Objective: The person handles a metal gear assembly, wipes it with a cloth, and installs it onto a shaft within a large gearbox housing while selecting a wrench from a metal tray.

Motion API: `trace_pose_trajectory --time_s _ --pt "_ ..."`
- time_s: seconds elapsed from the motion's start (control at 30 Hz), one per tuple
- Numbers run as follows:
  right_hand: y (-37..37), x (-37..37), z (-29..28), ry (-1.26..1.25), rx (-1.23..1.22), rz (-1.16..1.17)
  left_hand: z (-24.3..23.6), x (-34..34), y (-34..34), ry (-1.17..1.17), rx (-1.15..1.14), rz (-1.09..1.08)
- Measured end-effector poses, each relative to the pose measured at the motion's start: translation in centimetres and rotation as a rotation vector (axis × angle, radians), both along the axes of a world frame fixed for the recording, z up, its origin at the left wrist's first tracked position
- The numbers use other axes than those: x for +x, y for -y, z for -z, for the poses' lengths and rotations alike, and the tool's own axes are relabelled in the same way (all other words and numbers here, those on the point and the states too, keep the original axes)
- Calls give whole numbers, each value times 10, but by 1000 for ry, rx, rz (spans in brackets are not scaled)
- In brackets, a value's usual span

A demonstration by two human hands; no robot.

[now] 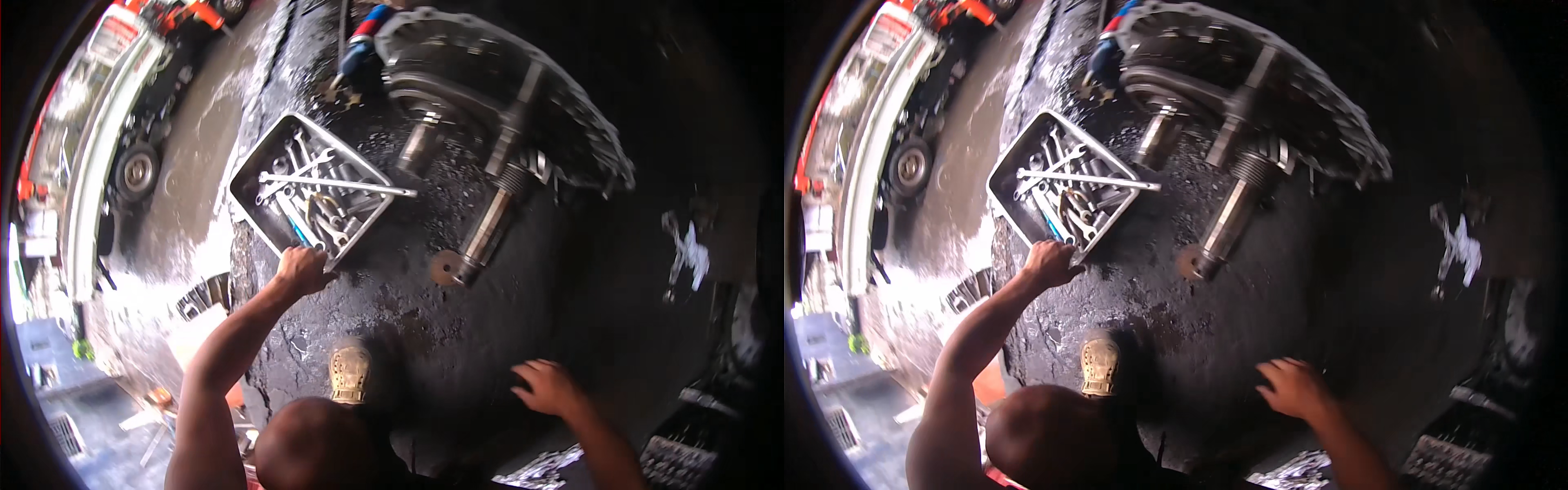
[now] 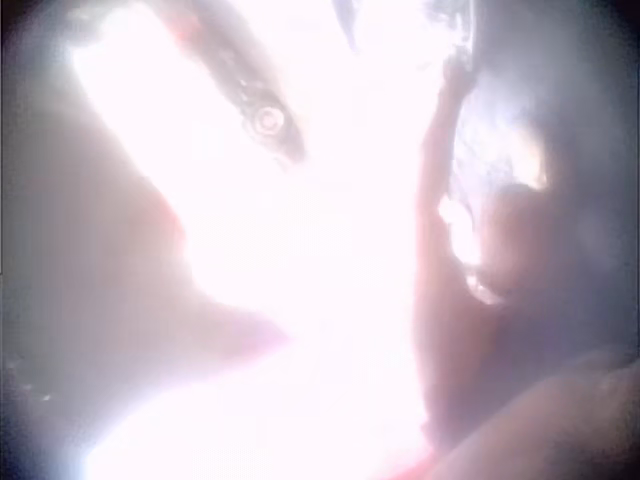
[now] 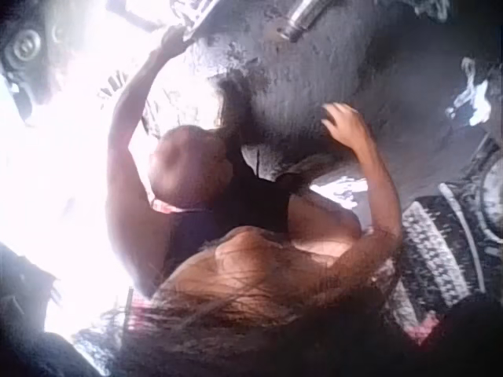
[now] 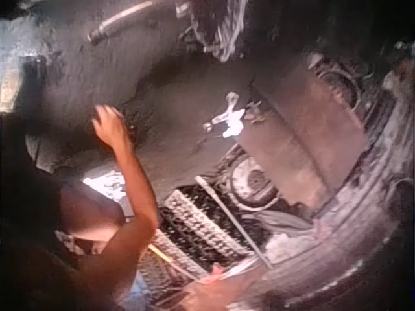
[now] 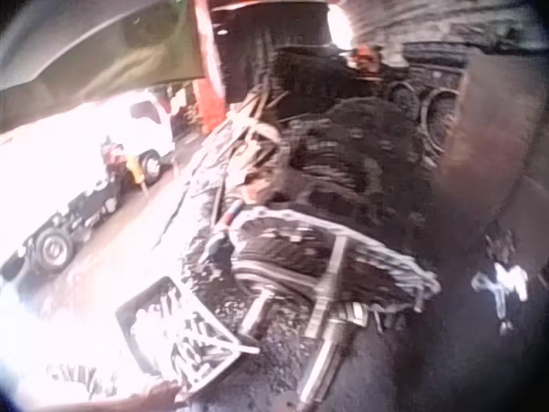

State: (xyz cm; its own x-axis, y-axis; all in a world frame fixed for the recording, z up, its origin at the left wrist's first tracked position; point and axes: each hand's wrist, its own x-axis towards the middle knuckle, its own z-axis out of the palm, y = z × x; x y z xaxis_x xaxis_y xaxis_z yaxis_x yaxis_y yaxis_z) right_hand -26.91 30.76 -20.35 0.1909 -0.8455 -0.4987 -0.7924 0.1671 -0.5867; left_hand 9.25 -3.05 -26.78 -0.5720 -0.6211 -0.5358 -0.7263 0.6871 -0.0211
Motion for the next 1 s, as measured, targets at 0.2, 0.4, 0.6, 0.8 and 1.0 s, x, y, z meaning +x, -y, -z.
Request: trace_pose_trajectory --time_s 0.2,0.4,0.6,0.8,1.0 --pt "205 131 33 216 -365 -19 40 53 -9 -423 61 -9" --pt "345 218 111 71 -498 134 61 67 -11 -648 -29 23" --pt "381 256 127 -55 -372 204 66 76 -13 -757 24 -29" --pt "365 249 130 -48 -425 125 65 91 -15 -752 -36 34" --pt "355 259 132 -105 -454 18 43 133 -2 -586 107 22"
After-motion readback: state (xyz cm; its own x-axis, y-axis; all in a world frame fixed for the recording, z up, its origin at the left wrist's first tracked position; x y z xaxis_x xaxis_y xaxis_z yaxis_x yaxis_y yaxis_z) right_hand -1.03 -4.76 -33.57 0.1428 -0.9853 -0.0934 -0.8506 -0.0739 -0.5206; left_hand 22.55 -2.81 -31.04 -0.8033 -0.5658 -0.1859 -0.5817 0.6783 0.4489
